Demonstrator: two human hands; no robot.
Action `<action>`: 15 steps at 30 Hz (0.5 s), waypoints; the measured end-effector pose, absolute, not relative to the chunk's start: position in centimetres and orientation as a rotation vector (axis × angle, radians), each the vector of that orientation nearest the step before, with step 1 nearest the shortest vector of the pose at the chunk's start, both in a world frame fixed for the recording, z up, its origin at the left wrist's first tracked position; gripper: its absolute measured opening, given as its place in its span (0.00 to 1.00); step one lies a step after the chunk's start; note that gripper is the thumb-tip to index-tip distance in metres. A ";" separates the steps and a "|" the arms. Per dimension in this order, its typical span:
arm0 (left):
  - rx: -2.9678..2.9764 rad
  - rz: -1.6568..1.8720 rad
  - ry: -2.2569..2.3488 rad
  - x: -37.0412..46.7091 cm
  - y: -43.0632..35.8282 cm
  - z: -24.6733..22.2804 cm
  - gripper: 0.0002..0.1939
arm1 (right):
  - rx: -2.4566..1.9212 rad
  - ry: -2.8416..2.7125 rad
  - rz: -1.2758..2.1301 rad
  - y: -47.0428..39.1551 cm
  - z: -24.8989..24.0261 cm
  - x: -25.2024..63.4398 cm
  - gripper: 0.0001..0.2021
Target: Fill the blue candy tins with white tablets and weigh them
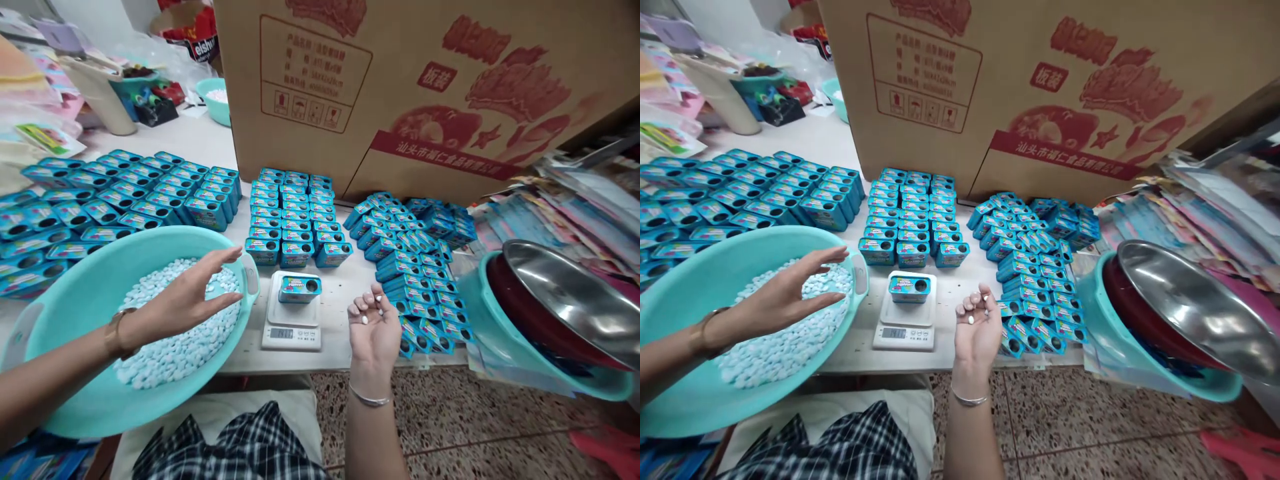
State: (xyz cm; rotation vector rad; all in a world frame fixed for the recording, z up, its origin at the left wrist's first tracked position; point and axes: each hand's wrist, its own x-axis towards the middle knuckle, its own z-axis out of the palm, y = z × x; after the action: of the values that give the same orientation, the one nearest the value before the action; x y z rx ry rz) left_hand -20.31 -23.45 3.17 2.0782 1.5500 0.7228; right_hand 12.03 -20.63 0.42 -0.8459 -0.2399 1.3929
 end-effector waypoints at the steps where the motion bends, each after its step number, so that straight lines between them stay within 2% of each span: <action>1: 2.080 0.715 1.565 -20.4 -23.4 3.1 0.37 | -0.861 -0.252 1.387 -20.4 0.5 11.7 0.10; 8: 2.172 0.636 1.519 -19.7 -22.8 3.6 0.35 | -0.868 -0.250 1.404 -18.9 1.6 9.6 0.09; 15: 2.305 0.623 1.317 -15.5 -21.2 3.5 0.34 | -0.762 -0.293 1.456 -17.5 2.7 7.2 0.08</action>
State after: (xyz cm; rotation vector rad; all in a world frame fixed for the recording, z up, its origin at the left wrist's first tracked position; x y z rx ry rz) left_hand -15.46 -21.22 3.51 2.3050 1.3169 0.6233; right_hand 7.24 -17.54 2.70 -0.7622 -0.2930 1.4556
